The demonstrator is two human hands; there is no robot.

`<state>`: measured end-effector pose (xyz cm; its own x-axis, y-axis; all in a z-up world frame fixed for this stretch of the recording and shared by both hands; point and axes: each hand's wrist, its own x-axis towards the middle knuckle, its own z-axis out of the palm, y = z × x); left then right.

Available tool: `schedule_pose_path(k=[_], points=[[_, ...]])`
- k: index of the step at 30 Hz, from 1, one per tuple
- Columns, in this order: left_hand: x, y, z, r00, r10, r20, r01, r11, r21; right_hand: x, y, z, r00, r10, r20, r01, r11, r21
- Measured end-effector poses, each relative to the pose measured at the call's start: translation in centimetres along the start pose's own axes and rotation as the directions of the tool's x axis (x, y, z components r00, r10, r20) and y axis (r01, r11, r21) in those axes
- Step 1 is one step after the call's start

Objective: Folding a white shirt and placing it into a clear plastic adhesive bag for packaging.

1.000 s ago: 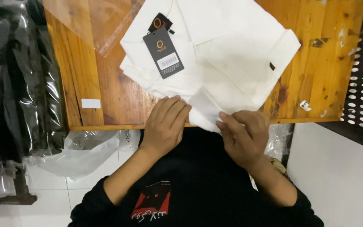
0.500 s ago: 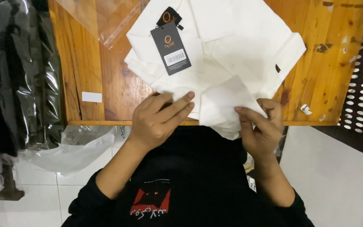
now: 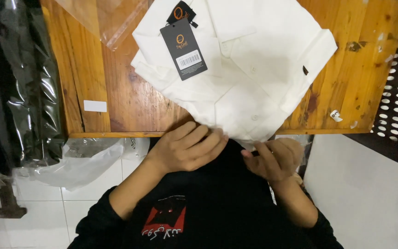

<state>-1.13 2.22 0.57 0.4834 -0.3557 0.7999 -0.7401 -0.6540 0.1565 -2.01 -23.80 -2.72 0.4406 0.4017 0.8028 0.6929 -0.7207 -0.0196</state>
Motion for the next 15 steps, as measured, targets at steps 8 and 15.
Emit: schedule_pose_path(k=[8,15], points=[[1.9,-0.7,2.7,0.980,0.184,0.077,-0.181,0.982,-0.047,-2.0,-1.5,0.0,0.963,0.262,0.066,-0.264,0.964,0.029],[1.8,0.1,4.3,0.995,0.042,0.090,-0.038,0.998,-0.044,-1.1,-2.1,0.3,0.995,-0.084,0.045,0.071,0.968,0.241]])
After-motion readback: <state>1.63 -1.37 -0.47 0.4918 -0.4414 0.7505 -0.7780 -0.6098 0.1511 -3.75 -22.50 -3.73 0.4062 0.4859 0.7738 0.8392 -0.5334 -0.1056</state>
